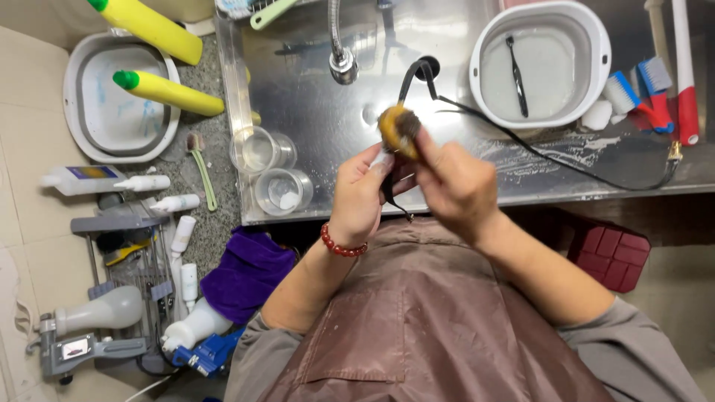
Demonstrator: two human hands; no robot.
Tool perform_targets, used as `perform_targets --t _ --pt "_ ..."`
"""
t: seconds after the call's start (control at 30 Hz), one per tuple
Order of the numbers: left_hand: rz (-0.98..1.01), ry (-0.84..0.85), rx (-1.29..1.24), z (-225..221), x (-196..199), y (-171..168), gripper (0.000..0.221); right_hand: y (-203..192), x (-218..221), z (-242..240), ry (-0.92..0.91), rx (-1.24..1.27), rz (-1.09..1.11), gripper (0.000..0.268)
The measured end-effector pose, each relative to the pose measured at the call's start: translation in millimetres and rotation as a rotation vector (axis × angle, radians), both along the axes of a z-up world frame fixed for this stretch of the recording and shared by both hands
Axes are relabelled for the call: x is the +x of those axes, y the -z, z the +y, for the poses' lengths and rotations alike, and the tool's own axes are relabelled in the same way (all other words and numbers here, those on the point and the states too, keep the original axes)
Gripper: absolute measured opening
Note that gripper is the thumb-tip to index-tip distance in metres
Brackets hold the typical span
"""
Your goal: Cleaning a black leather strap with a brush and wiping it with a microfiber cloth.
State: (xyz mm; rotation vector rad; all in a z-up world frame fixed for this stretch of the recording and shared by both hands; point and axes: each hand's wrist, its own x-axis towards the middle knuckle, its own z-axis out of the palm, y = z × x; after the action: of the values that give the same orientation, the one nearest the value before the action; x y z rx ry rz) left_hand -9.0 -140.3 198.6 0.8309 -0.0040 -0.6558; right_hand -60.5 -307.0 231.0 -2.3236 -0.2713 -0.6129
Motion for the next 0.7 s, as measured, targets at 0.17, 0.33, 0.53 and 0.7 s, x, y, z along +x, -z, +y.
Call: perform_targets --t 0.17,0.33,0.53,0.7 --pt "-0.066 -0.03 0.081 15 7 -2 0.035 11 3 -7 -0.046 0.044 0.061 0.055" --pt "0.045 0.144 0.048 26 17 -11 0.04 8 3 -10 0.035 0.172 0.146 0.049" --pt "-0.198 0.034 0.327 28 5 5 0.032 16 5 -5 -0.065 0.223 0.202 0.047" --pt "-0.407 -0.082 0.459 23 2 20 0.026 30 -5 7 -0.1 0.28 0.192 0.047"
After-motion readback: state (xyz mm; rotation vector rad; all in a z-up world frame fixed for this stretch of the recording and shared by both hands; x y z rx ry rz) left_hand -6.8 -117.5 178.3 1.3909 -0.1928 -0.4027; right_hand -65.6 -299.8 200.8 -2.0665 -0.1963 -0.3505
